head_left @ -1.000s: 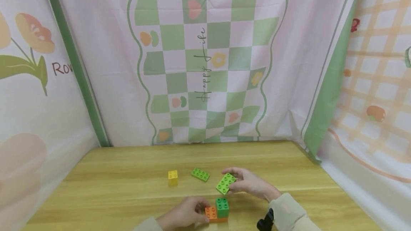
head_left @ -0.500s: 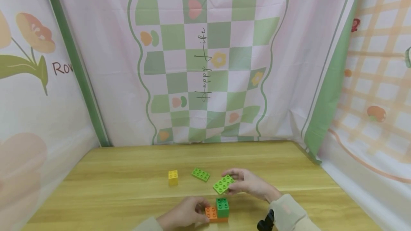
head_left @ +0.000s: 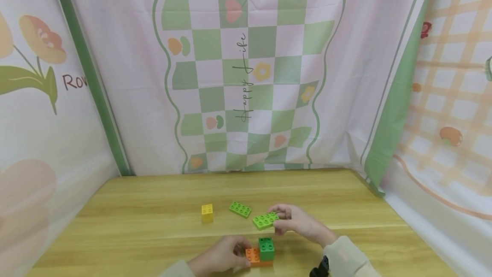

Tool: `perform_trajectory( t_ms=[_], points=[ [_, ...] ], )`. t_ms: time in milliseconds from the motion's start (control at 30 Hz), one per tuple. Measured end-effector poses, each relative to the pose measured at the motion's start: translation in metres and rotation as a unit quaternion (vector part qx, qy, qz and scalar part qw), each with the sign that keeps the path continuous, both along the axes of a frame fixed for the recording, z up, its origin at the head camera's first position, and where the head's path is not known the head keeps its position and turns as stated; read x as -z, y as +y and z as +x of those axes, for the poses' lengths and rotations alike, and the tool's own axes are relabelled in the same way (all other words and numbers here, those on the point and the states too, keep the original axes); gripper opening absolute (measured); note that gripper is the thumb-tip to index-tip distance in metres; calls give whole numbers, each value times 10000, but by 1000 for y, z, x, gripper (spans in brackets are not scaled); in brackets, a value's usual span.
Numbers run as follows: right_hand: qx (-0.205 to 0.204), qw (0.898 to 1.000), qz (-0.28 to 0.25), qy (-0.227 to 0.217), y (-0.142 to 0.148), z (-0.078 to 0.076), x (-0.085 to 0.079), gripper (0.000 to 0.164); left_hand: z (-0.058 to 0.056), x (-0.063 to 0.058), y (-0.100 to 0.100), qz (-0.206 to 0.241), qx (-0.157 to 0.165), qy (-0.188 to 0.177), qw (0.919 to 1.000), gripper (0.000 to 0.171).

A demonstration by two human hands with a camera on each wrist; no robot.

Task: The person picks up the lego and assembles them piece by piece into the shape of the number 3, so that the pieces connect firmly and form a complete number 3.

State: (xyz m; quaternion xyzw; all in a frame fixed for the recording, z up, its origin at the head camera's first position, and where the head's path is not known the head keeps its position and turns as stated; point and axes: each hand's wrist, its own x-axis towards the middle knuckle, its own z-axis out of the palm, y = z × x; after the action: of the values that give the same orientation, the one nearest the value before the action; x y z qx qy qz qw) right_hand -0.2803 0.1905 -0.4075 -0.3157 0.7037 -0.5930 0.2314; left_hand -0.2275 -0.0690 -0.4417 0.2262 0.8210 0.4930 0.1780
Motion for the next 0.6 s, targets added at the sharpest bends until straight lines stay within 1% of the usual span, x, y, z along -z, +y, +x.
perform_trajectory(
  t_ms=[133,267,367,600],
  points=[
    [274,9994,182,104,-3,5,-2,41,0,0,0,-18,12,21,10000,21],
    [516,9981,296,173,-6,10,-2,40,1,0,0,-38,12,120,9999,22],
    [619,9971,312,325,-8,14,-1,38,1,0,0,-23,13,144,9999,22],
    [872,9939,228,630,-12,22,3,36,1,0,0,34,22,54,10000,21]
  ],
)
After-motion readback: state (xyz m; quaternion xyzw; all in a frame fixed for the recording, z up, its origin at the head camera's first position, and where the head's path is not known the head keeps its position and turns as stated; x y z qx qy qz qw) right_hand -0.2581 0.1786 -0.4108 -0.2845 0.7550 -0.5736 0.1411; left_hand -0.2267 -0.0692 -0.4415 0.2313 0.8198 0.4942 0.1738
